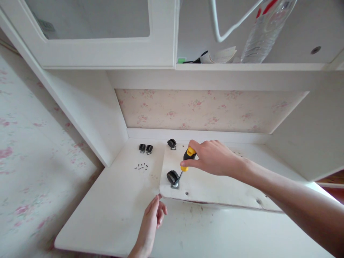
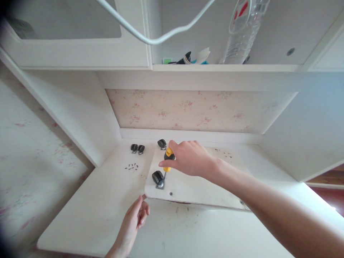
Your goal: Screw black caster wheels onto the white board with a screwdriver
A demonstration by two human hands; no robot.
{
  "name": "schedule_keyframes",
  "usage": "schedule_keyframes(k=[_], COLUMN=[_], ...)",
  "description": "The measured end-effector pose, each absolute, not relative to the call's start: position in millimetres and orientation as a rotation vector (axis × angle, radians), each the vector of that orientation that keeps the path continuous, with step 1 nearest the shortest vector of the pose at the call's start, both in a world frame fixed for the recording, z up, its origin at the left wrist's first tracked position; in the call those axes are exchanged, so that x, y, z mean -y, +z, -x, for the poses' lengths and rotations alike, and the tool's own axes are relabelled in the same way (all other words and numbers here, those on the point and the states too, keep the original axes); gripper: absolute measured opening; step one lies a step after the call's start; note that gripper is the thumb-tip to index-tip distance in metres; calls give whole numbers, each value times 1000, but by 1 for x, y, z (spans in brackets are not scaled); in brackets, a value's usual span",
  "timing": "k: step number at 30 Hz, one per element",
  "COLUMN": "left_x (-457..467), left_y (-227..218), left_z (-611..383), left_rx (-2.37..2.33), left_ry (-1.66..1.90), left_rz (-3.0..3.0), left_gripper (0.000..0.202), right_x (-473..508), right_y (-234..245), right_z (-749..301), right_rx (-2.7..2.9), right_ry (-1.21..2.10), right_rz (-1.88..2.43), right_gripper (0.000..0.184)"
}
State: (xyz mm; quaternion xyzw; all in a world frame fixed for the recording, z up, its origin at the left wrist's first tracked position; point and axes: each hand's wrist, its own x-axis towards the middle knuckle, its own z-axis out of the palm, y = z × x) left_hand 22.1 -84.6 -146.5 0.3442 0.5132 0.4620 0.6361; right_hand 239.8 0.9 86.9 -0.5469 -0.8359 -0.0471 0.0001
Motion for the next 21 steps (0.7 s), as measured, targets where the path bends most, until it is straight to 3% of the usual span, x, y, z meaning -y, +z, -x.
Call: schedule_keyframes(k=[4, 12, 17, 21], left_x=[86, 87, 84, 80], left_y=[-147, -151, -150, -153], left_z=[-23, -23, -21, -18], left_rx=[-1166, -1190, -1232, -1257], left_ry=[1080, 1091, 1075, 1066], left_rz=[-773, -766, -789, -805], left_gripper=[52, 53, 45, 41], right_x=[2, -2, 9, 25], right_y=[85, 72, 71, 64], right_z=[-240, -249, -252, -243], right_rx=[2603, 2133, 1652, 1748], right_ry=[-175, 44, 65, 200], right_rz=[1717, 1666, 1519, 1398], right_gripper=[59, 31, 30, 29])
